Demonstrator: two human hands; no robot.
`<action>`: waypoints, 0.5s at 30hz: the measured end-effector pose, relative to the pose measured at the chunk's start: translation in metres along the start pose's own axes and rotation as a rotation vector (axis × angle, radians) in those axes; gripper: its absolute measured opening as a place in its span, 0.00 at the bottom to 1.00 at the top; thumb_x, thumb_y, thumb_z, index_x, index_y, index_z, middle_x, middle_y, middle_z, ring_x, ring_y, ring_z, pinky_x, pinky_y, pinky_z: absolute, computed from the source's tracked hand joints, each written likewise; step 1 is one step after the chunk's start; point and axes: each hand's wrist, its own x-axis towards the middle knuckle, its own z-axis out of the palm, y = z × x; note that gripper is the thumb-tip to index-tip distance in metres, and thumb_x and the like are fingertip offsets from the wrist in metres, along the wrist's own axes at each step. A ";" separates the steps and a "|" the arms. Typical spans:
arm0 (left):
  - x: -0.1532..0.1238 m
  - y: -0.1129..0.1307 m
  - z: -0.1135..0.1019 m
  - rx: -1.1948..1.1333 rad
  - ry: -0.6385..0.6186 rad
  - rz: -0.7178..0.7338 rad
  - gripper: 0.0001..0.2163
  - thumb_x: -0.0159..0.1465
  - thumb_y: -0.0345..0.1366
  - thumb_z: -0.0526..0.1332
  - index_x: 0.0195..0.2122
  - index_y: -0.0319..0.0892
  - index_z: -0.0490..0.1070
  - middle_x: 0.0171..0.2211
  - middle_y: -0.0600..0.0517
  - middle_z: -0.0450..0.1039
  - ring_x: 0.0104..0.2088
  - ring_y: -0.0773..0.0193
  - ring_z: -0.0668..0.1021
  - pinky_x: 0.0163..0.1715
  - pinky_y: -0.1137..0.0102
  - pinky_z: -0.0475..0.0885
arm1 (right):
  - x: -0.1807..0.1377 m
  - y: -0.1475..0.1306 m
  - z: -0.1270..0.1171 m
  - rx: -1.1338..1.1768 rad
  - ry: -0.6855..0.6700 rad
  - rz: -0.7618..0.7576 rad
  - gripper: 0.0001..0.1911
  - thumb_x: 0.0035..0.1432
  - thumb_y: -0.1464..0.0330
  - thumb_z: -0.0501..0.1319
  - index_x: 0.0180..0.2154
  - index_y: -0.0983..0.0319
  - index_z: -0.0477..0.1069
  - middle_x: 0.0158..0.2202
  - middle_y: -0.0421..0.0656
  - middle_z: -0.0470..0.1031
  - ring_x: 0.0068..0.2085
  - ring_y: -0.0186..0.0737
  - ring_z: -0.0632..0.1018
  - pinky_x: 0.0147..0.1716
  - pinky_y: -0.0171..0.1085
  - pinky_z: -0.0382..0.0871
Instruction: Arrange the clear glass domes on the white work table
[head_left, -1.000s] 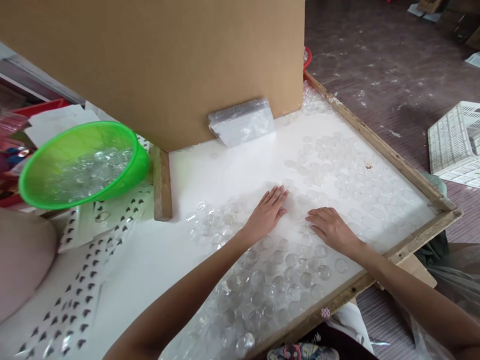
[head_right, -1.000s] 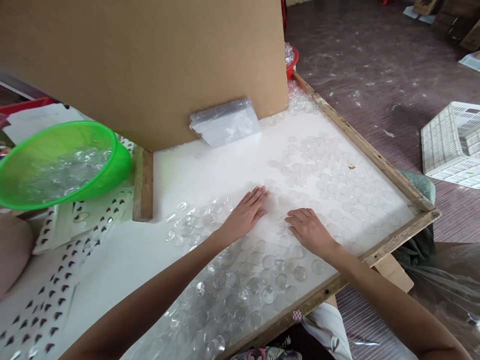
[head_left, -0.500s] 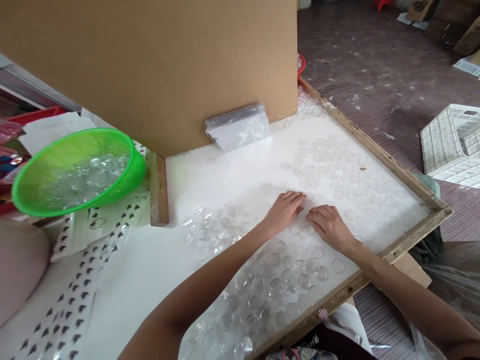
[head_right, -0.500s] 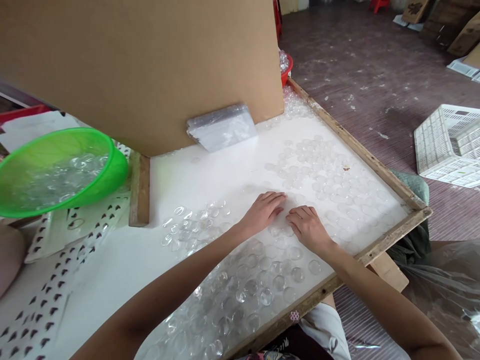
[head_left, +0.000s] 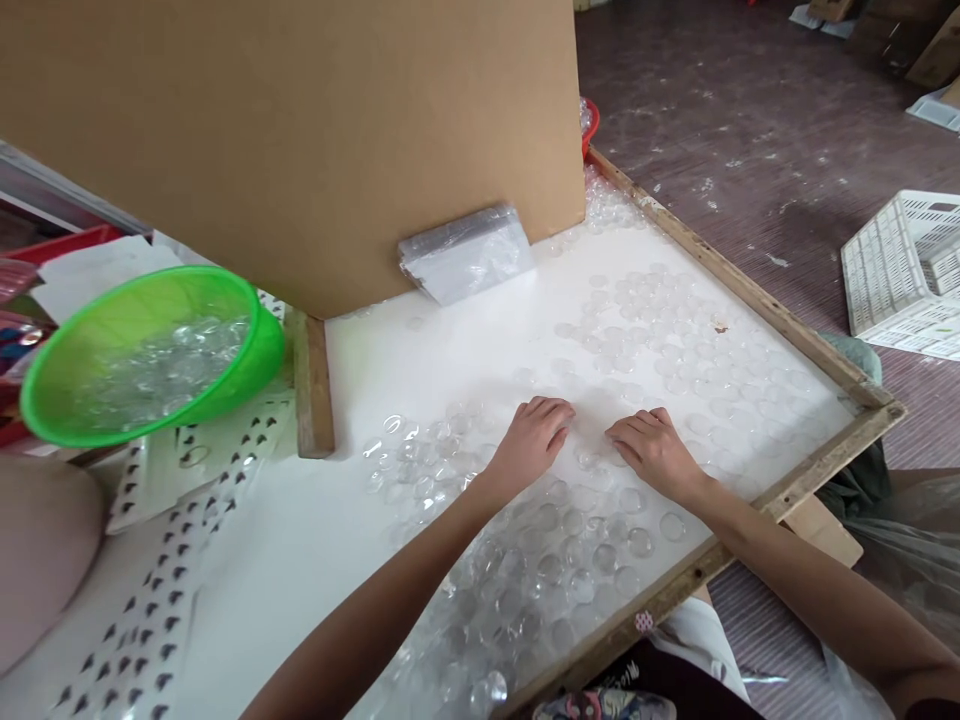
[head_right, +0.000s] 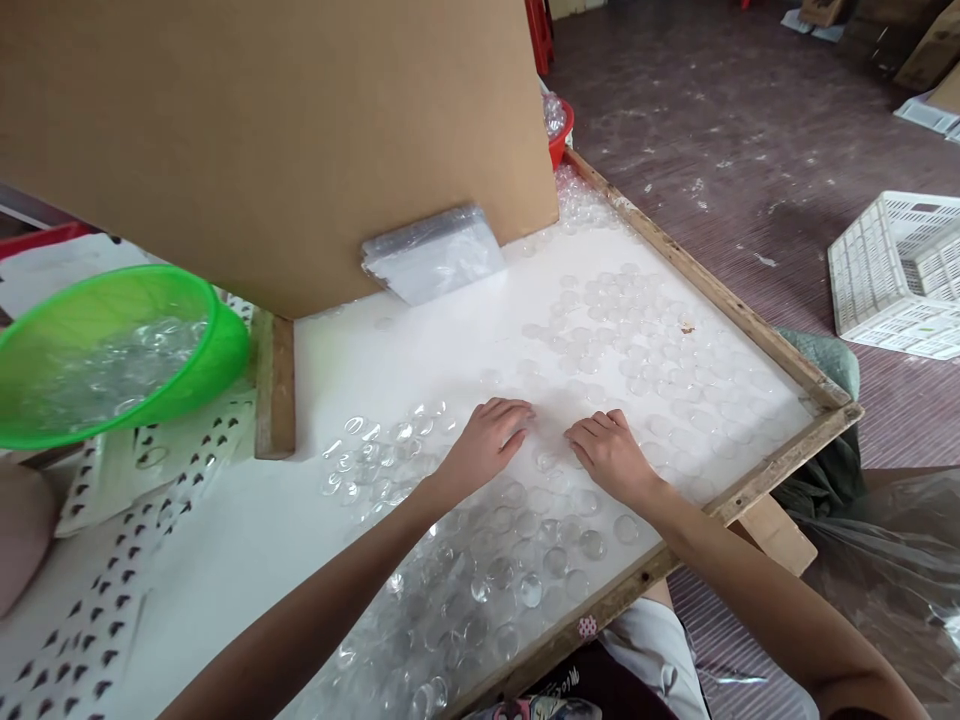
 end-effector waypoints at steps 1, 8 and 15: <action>-0.006 -0.001 0.001 0.030 -0.002 -0.006 0.12 0.70 0.30 0.51 0.50 0.44 0.71 0.52 0.47 0.74 0.54 0.54 0.73 0.52 0.58 0.68 | 0.001 0.000 0.001 0.018 0.016 0.024 0.10 0.69 0.73 0.54 0.47 0.60 0.72 0.38 0.45 0.80 0.40 0.44 0.76 0.43 0.44 0.61; -0.013 0.013 0.011 0.072 -0.059 0.139 0.14 0.72 0.31 0.49 0.52 0.43 0.71 0.57 0.46 0.72 0.55 0.54 0.71 0.52 0.59 0.67 | 0.003 0.001 0.000 0.040 0.100 0.131 0.10 0.68 0.70 0.55 0.49 0.59 0.71 0.42 0.47 0.78 0.42 0.46 0.77 0.43 0.44 0.63; -0.018 0.030 0.012 0.030 -0.064 0.217 0.14 0.73 0.38 0.50 0.52 0.43 0.73 0.54 0.44 0.74 0.53 0.53 0.72 0.52 0.57 0.67 | -0.002 0.000 -0.010 0.081 0.040 0.059 0.09 0.67 0.73 0.55 0.41 0.59 0.73 0.39 0.45 0.78 0.41 0.43 0.77 0.42 0.43 0.63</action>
